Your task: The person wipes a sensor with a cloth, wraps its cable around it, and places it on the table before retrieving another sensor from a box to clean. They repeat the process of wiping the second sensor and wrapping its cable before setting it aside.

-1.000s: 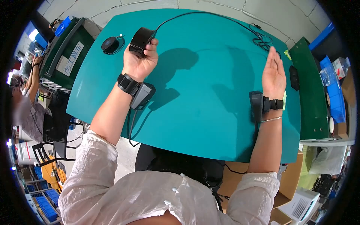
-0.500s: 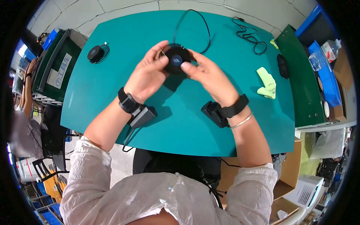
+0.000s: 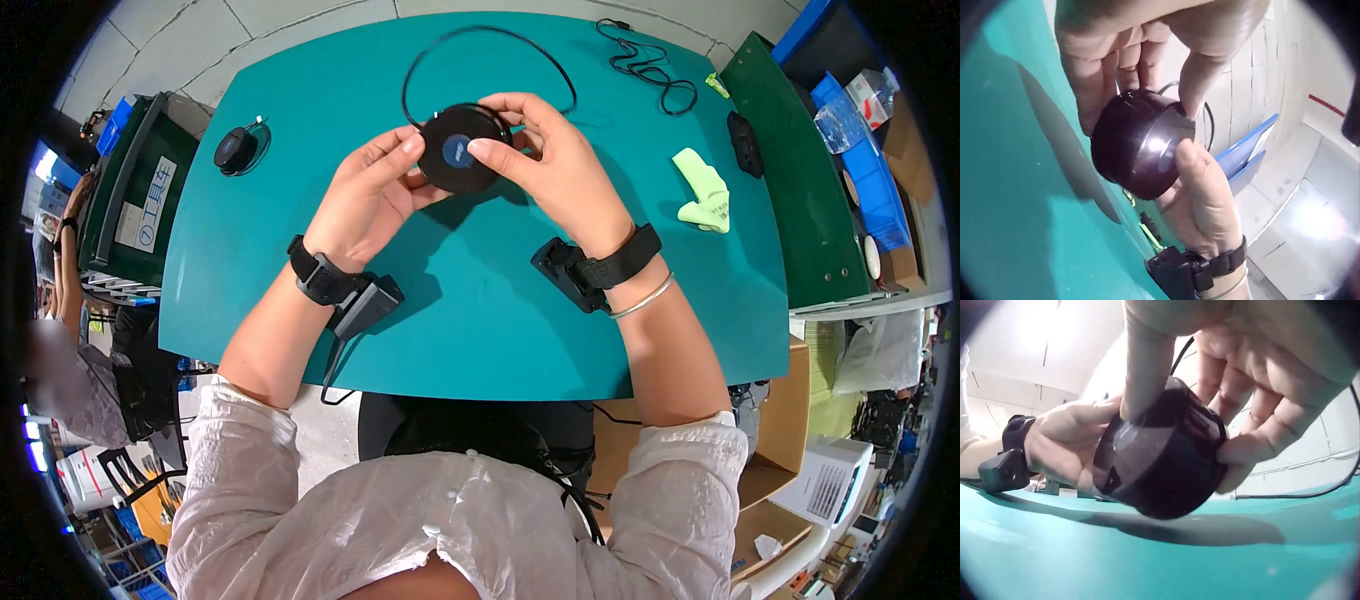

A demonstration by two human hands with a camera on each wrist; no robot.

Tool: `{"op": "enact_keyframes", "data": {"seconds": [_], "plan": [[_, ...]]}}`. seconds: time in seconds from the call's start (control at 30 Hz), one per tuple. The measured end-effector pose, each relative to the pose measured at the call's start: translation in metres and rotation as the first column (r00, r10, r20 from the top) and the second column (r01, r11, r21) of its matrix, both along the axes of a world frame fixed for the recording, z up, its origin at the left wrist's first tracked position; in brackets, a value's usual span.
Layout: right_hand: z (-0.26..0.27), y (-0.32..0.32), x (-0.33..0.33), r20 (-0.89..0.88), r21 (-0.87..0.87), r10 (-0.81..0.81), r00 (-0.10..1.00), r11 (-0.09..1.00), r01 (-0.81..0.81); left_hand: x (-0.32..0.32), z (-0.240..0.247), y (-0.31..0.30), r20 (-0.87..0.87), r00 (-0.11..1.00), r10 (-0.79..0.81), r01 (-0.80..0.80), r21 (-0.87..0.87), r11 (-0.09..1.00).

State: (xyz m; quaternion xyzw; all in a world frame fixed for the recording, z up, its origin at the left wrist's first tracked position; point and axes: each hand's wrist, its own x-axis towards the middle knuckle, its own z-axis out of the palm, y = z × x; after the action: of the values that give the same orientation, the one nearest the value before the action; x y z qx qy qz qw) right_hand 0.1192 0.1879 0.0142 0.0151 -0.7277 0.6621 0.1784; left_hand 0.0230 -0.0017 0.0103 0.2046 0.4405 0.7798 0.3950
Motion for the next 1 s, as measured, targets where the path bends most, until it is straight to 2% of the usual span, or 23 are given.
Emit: {"op": "enact_keyframes", "data": {"seconds": [0.03, 0.13, 0.2, 0.27, 0.3, 0.37, 0.4, 0.47, 0.5, 0.53, 0.57, 0.6, 0.63, 0.67, 0.7, 0.73, 0.77, 0.8, 0.87, 0.9, 0.93, 1.0], "plan": [[0.003, -0.002, 0.002, 0.056, -0.08, 0.031, 0.998, 0.996, -0.026, 0.001, -0.005, 0.003, 0.071, 0.997, 0.025, -0.029, 0.058, 0.998], [-0.009, -0.001, 0.002, 0.127, -0.098, 0.101, 0.987, 0.991, -0.088, 0.0, -0.011, 0.008, 0.159, 0.987, 0.016, -0.04, 0.152, 0.987], [-0.01, -0.002, 0.003, 0.102, -0.055, 0.073, 0.992, 0.996, -0.068, -0.002, -0.015, 0.009, 0.149, 0.989, -0.001, -0.022, 0.153, 0.988], [-0.005, -0.005, 0.005, 0.017, -0.056, 0.028, 0.999, 0.998, -0.027, -0.007, -0.015, 0.006, 0.005, 0.998, 0.063, -0.063, 0.013, 0.998], [-0.004, -0.006, 0.004, 0.0, -0.067, 0.015, 1.0, 0.998, -0.015, -0.009, -0.015, 0.005, -0.012, 0.999, 0.05, -0.05, 0.002, 0.999], [-0.003, -0.006, 0.004, -0.066, -0.215, 0.07, 0.995, 0.973, -0.082, -0.01, -0.015, 0.004, -0.097, 0.995, 0.001, -0.009, -0.085, 0.996], [-0.006, -0.004, 0.003, -0.075, -0.218, 0.059, 0.995, 0.973, -0.074, -0.01, -0.012, 0.003, -0.106, 0.994, -0.009, 0.0, -0.089, 0.996], [-0.014, 0.003, -0.001, -0.158, -0.006, -0.027, 0.987, 1.0, 0.027, -0.007, -0.002, 0.001, -0.042, 0.979, -0.199, 0.184, -0.237, 0.954], [-0.008, 0.005, 0.003, -0.163, -0.009, -0.035, 0.986, 0.999, 0.034, -0.002, 0.007, 0.0, -0.057, 0.977, -0.204, 0.165, -0.4, 0.902], [0.0, 0.006, 0.009, -0.17, 0.3, -0.168, 0.971, 0.93, 0.213, -0.002, 0.012, -0.001, -0.058, 0.976, -0.209, 0.168, -0.402, 0.9], [0.007, 0.007, 0.013, -0.214, 0.573, -0.286, 0.934, 0.738, 0.357, -0.002, 0.015, -0.003, -0.152, 0.969, -0.196, 0.115, -0.427, 0.897], [0.01, 0.007, 0.014, -0.213, 0.572, -0.287, 0.934, 0.738, 0.358, -0.003, 0.017, -0.005, -0.245, 0.952, -0.185, 0.059, -0.445, 0.893], [0.012, 0.007, 0.015, -0.229, 0.608, -0.258, 0.939, 0.716, 0.345, 0.001, 0.017, -0.003, -0.368, 0.929, -0.033, -0.105, -0.347, 0.932], [0.013, 0.007, 0.016, -0.244, 0.643, -0.227, 0.943, 0.69, 0.332, 0.005, 0.019, -0.001, -0.369, 0.929, -0.033, -0.104, -0.346, 0.932], [0.013, 0.006, 0.016, -0.245, 0.643, -0.226, 0.943, 0.69, 0.332, 0.011, 0.024, 0.001, -0.739, 0.671, 0.056, -0.311, -0.213, 0.926], [0.013, 0.003, 0.017, -0.3, 0.689, -0.154, 0.941, 0.647, 0.326, 0.014, 0.027, 0.002, -0.954, 0.271, 0.129, -0.438, -0.003, 0.899], [0.014, -0.001, 0.017, -0.349, 0.732, -0.077, 0.934, 0.6, 0.323, 0.015, 0.024, 0.002, -0.975, 0.183, 0.123, -0.448, 0.029, 0.894], [0.014, -0.005, 0.017, -0.352, 0.731, -0.075, 0.933, 0.6, 0.324, 0.011, 0.017, 0.002, -0.976, 0.18, 0.124, -0.449, 0.03, 0.893], [0.014, -0.012, 0.018, -0.38, 0.735, -0.014, 0.925, 0.602, 0.312, 0.002, 0.003, 0.001, -0.814, 0.581, 0.007, -0.237, -0.161, 0.958], [0.014, -0.012, 0.019, -0.377, 0.695, -0.025, 0.926, 0.654, 0.3, 0.007, 0.012, 0.0, -0.76, 0.65, 0.008, -0.222, -0.179, 0.958], [0.016, -0.012, 0.018, -0.377, 0.696, -0.023, 0.926, 0.652, 0.3, 0.007, 0.013, -0.001, -0.76, 0.65, 0.01, -0.223, -0.177, 0.959], [0.02, -0.013, 0.018, -0.408, 0.573, -0.092, 0.908, 0.748, 0.333, 0.007, 0.013, -0.002, -0.617, 0.78, 0.1, -0.181, -0.07, 0.981]]}}
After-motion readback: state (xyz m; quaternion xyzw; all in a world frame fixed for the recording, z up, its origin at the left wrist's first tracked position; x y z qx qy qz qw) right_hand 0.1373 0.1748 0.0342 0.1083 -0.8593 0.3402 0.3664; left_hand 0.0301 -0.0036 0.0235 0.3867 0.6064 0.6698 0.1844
